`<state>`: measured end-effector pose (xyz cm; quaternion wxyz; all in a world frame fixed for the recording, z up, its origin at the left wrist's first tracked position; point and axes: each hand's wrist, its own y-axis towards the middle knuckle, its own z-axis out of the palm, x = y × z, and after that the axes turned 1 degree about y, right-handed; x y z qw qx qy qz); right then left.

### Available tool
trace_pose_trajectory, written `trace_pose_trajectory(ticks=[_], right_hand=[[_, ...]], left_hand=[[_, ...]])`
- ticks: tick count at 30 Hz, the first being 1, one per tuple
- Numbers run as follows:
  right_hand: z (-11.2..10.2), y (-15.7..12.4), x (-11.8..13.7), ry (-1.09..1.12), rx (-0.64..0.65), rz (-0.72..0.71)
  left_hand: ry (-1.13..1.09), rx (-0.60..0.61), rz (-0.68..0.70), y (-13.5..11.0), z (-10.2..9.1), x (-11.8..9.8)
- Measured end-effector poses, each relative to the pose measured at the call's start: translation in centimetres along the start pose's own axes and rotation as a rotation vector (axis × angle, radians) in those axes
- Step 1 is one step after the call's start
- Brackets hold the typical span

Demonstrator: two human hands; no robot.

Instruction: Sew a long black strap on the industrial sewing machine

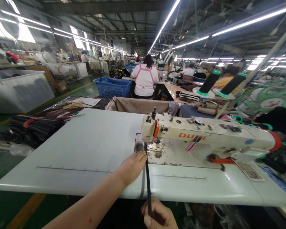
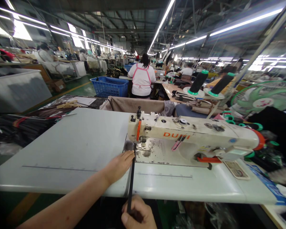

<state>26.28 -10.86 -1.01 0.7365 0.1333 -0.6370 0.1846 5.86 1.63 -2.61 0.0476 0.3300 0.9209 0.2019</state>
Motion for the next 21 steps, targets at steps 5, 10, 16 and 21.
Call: trace_pose_trajectory(ticks=[5, 10, 16, 21], right_hand=[[0.5, 0.1, -0.1, -0.082, -0.201, 0.034], [0.8, 0.0, 0.0, 0.059, -0.204, 0.158], [0.9, -0.5, 0.9, 0.013, -0.191, 0.176], [0.7, -0.5, 0.2, -0.007, -0.188, 0.194]], left_hand=[[-0.023, 0.036, 0.001, 0.1, -0.1, 0.0], [-0.007, 0.020, -0.010, 0.1, -0.1, -0.1], [0.019, 0.037, -0.008, 0.1, -0.4, -0.2], [-0.005, 0.021, -0.022, 0.1, -0.6, -0.2]])
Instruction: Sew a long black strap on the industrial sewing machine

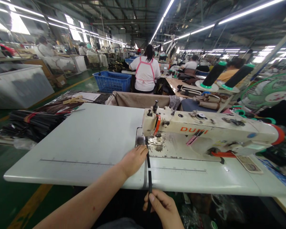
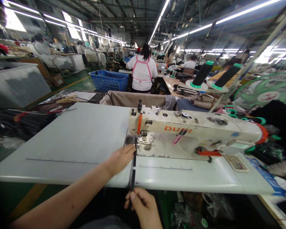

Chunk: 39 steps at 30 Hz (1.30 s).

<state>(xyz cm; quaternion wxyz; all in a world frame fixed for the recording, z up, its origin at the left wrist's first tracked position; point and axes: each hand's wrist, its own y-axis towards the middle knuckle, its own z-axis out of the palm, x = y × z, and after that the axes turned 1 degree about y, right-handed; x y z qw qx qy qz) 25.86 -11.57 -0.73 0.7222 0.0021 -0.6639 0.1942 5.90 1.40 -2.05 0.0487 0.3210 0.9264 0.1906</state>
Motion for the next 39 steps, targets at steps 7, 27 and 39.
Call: trace_pose_trajectory(ticks=[7, 27, 39], right_hand=[[0.2, -0.1, 0.9, 0.006, -0.013, 0.008], [-0.1, 0.6, 0.0, 0.020, 0.047, -0.001], [0.1, 0.8, -0.1, 0.059, 0.028, 0.047]], left_hand=[[0.023, 0.025, 0.025, 0.1, -0.4, -0.1], [-0.031, -0.040, -0.040, 0.8, -0.8, -0.5], [0.025, -0.095, -0.002, 0.3, 0.1, -0.2]])
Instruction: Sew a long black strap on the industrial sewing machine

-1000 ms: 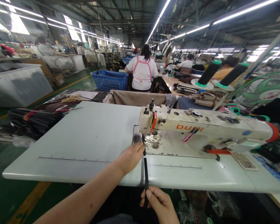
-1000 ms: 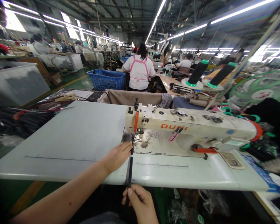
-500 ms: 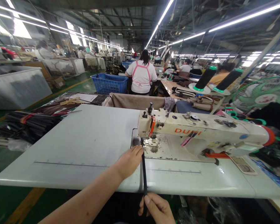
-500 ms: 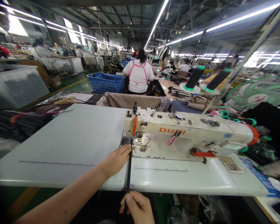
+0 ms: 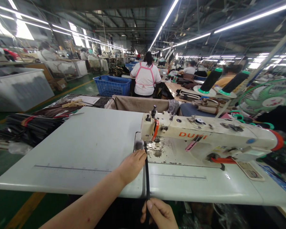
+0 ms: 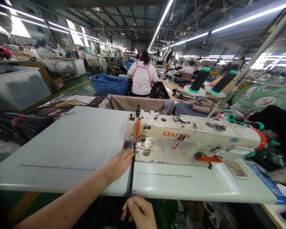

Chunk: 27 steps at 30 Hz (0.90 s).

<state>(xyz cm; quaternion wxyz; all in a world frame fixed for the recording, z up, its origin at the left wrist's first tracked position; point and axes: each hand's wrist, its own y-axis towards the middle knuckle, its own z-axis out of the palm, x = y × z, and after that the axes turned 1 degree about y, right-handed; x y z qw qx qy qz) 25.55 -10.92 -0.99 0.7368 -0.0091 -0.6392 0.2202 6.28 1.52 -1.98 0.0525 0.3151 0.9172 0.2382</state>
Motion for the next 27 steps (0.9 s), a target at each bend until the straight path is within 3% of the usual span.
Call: trace_pose_trajectory(ticks=[8, 16, 19, 22, 27], right_hand=[[-0.2, 0.1, -0.2, 0.045, -0.047, -0.031], [-1.0, 0.0, 0.5, -0.124, 0.207, -0.215], [-0.7, 0.0, 0.8, -0.177, 0.112, -0.269], [-0.1, -0.2, 0.9, -0.119, -0.020, -0.171], [0.3, -0.6, 1.0, 0.003, -0.035, -0.060]], left_hand=[[-0.037, 0.021, 0.000, 0.0, -0.3, 0.1], [-0.052, 0.022, -0.001, -0.2, 0.3, 0.3], [-0.069, 0.051, -0.001, -0.3, 0.3, 0.3], [-0.072, 0.054, 0.004, -0.3, 0.1, 0.2], [-0.064, 0.028, -0.011, -0.2, -0.2, 0.1]])
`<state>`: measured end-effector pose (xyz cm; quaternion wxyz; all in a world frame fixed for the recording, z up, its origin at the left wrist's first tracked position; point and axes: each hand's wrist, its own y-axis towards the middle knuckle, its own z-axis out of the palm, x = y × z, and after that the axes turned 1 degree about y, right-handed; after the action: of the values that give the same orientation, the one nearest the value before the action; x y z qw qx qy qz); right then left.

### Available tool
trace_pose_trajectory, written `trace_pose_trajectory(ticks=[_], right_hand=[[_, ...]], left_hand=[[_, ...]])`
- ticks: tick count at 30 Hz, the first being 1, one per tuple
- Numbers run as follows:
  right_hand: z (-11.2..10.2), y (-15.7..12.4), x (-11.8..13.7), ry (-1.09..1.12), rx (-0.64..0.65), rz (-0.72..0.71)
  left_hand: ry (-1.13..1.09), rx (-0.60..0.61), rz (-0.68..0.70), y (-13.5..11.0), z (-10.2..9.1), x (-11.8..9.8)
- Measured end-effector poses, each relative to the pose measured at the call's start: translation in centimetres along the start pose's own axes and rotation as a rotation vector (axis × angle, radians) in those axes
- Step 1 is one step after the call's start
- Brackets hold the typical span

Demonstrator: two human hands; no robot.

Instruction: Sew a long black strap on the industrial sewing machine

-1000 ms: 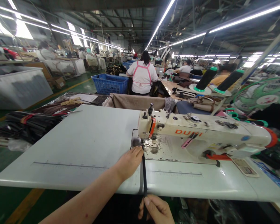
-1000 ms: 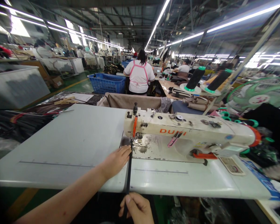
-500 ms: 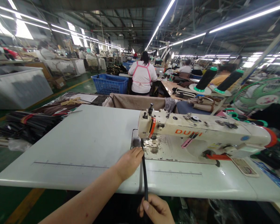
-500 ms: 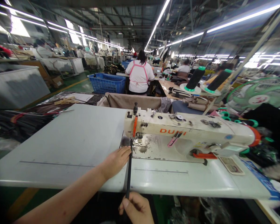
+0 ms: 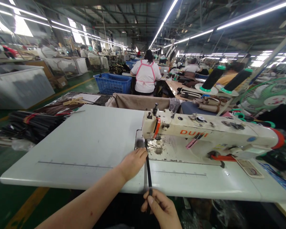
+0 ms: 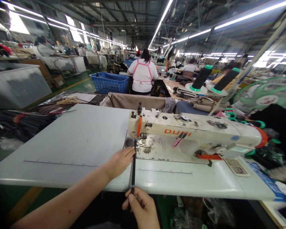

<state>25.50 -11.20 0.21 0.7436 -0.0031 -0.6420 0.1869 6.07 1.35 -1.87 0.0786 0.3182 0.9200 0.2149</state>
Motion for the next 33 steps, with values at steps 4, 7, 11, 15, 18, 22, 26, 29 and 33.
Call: trace_pose_trajectory(ticks=[4, 7, 11, 15, 18, 22, 26, 29, 33], right_hand=[[-0.3, -0.1, -0.5, -0.032, -0.003, 0.011], [-0.5, -0.1, -1.2, -0.050, 0.018, 0.024], [-0.4, -0.3, -0.7, -0.049, 0.012, 0.027], [0.0, -0.6, 0.5, -0.036, 0.005, 0.030], [0.0, -0.6, 0.7, -0.036, 0.003, 0.034], [-0.2, -0.4, 0.2, -0.036, 0.018, 0.022], [-0.3, -0.2, -0.1, -0.029, 0.032, 0.020], [-0.4, 0.0, -0.2, -0.025, 0.041, 0.021], [-0.4, 0.2, -0.4, -0.013, 0.064, 0.010]], left_hand=[[0.024, 0.012, -0.001, 0.0, 0.0, 0.0], [0.044, 0.017, 0.035, -0.1, 0.1, 0.2], [0.043, -0.019, 0.034, -0.1, 0.2, 0.2], [0.030, -0.037, 0.024, 0.0, -0.1, 0.1], [0.024, -0.041, 0.031, 0.1, -0.3, 0.0], [0.009, -0.044, 0.008, 0.2, -0.5, 0.0], [0.020, -0.033, 0.011, 0.1, -0.3, 0.0], [0.036, -0.014, 0.023, 0.2, -0.2, 0.0], [0.038, 0.004, 0.005, 0.4, -0.2, -0.1]])
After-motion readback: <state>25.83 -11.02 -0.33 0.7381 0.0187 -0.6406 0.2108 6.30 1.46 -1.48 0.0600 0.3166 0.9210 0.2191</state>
